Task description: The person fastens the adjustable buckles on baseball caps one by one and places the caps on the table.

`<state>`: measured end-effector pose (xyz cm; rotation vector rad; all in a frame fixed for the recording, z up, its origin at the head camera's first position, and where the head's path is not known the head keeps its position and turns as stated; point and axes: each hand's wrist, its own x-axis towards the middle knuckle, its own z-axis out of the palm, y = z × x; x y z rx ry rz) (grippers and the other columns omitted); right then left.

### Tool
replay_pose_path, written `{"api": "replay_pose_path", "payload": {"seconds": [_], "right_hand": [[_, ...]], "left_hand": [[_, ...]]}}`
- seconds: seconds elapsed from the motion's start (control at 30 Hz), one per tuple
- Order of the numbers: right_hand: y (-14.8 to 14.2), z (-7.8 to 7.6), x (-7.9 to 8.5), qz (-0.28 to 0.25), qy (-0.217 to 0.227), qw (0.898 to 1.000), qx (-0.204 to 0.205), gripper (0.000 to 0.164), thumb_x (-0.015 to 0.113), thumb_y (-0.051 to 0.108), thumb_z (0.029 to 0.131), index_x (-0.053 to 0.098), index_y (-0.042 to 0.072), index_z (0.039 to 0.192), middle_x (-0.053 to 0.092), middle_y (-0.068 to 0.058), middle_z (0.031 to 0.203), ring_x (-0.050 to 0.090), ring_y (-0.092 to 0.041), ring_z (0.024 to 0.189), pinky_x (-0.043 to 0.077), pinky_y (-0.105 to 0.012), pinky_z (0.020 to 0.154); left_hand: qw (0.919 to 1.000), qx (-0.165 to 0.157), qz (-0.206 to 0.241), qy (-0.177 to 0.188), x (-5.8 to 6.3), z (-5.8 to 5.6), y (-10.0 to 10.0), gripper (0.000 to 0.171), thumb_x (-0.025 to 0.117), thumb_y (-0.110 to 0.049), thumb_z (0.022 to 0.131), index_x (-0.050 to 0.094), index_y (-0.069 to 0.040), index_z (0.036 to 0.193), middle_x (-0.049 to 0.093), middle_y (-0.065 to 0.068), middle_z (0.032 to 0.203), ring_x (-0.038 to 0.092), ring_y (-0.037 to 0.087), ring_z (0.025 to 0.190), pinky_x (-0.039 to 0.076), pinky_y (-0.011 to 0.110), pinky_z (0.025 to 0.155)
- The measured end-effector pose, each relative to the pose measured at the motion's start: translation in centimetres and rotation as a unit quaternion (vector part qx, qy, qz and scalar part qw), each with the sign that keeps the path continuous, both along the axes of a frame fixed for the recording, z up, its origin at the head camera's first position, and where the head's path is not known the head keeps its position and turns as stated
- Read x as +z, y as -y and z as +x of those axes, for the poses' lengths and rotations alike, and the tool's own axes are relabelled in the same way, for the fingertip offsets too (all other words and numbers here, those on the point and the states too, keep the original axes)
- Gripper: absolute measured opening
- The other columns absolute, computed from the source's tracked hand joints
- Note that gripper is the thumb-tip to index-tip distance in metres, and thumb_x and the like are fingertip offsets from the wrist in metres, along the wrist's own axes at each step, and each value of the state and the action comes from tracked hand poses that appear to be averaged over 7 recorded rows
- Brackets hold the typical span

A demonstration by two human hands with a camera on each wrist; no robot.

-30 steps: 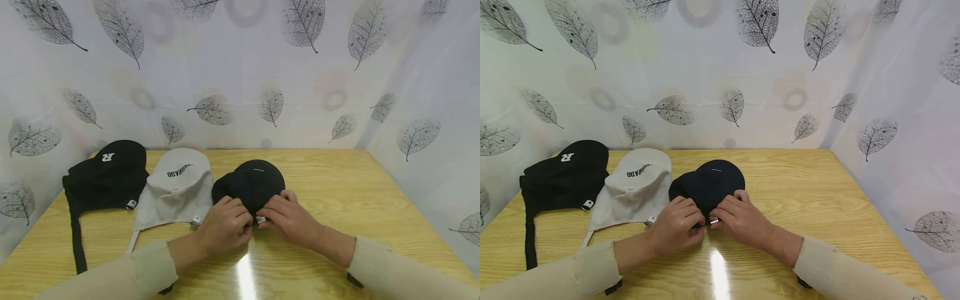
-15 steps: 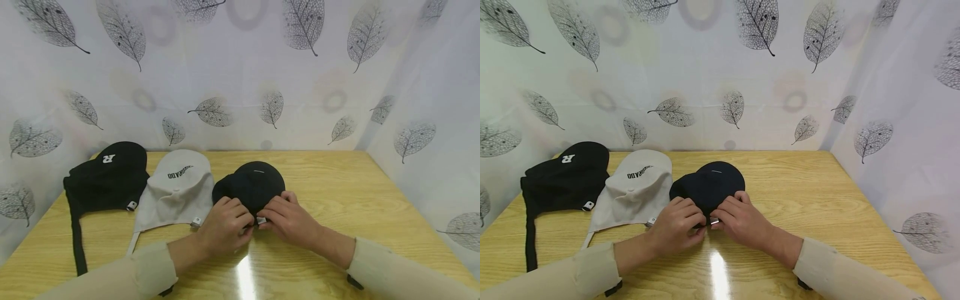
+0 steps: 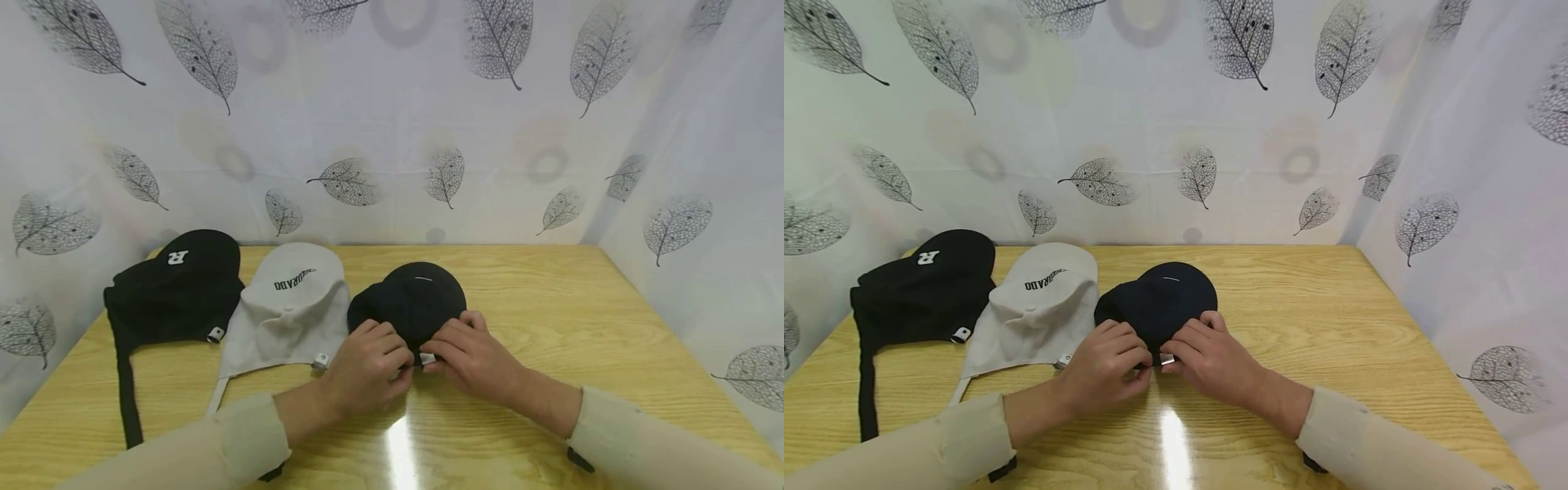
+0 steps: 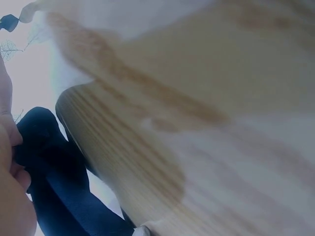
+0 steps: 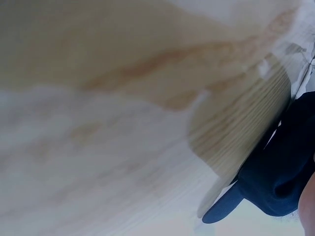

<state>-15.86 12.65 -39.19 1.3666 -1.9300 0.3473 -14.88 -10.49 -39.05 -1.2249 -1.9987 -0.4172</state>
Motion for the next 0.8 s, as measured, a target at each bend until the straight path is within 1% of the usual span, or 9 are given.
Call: {"api": "replay_pose_path", "payload": {"seconds": [0.07,0.17,0.37,0.47,0.57,0.67,0.8], "right_hand": [[-0.05,0.05,0.03,0.003,0.001,1.0,-0.001,0.03,0.059,0.036,0.098,0.073,0.01,0.101,0.068,0.002,0.094,0.059,-0.014,0.083,0.032,-0.038,0.079],[-0.11,0.09,0.06,0.007,0.001,1.0,-0.003,0.03,0.058,0.036,0.099,0.073,0.01,0.101,0.068,0.002,0.094,0.059,-0.014,0.083,0.032,-0.038,0.079],[-0.17,0.08,0.04,0.012,0.003,1.0,-0.009,0.031,0.057,0.037,0.1,0.072,0.01,0.102,0.067,0.002,0.095,0.059,-0.014,0.084,0.033,-0.038,0.079],[-0.16,0.05,0.03,0.013,0.005,1.0,-0.01,0.03,0.058,0.037,0.098,0.072,0.01,0.102,0.068,0.002,0.096,0.059,-0.014,0.084,0.033,-0.038,0.079],[-0.14,0.03,0.0,0.014,0.005,1.0,-0.01,0.03,0.059,0.037,0.098,0.072,0.01,0.103,0.068,0.002,0.096,0.059,-0.014,0.084,0.034,-0.038,0.079],[-0.15,0.02,-0.05,0.014,0.004,1.0,-0.011,0.031,0.057,0.037,0.099,0.072,0.01,0.102,0.068,0.002,0.096,0.059,-0.014,0.084,0.034,-0.038,0.079],[-0.17,0.03,-0.13,0.011,0.007,1.0,-0.01,0.032,0.056,0.037,0.1,0.072,0.01,0.101,0.067,0.002,0.095,0.059,-0.014,0.083,0.034,-0.038,0.079]], "left_hand": [[1.0,-0.007,0.003,-0.003,-0.08,-0.07,-0.07,0.011,0.079,-0.014,0.071,0.068,-0.019,0.072,0.065,-0.009,0.074,0.057,0.009,0.072,0.044,0.025,0.069],[1.0,-0.009,0.002,0.002,-0.13,-0.06,-0.13,0.011,0.079,-0.015,0.072,0.068,-0.019,0.073,0.065,-0.009,0.075,0.057,0.009,0.072,0.044,0.025,0.068],[0.9989,0.009,-0.014,0.045,-0.07,0.15,0.01,0.012,0.08,-0.023,0.076,0.068,-0.021,0.078,0.066,-0.01,0.08,0.057,0.01,0.078,0.042,0.027,0.068],[0.998,0.022,-0.017,0.056,-0.07,0.23,0.15,0.013,0.079,-0.022,0.075,0.066,-0.022,0.078,0.065,-0.01,0.079,0.057,0.01,0.079,0.041,0.028,0.069],[0.9978,0.028,-0.018,0.057,-0.11,0.22,0.2,0.012,0.078,-0.019,0.074,0.066,-0.021,0.077,0.064,-0.01,0.077,0.057,0.01,0.078,0.042,0.029,0.069],[0.998,0.025,-0.019,0.055,-0.17,0.17,0.16,0.011,0.077,-0.018,0.074,0.067,-0.021,0.076,0.065,-0.01,0.076,0.057,0.01,0.077,0.042,0.028,0.069],[0.9992,0.015,-0.012,0.036,-0.32,0.0,0.06,0.011,0.078,-0.017,0.073,0.067,-0.02,0.073,0.065,-0.01,0.075,0.057,0.01,0.075,0.043,0.027,0.069]]}}
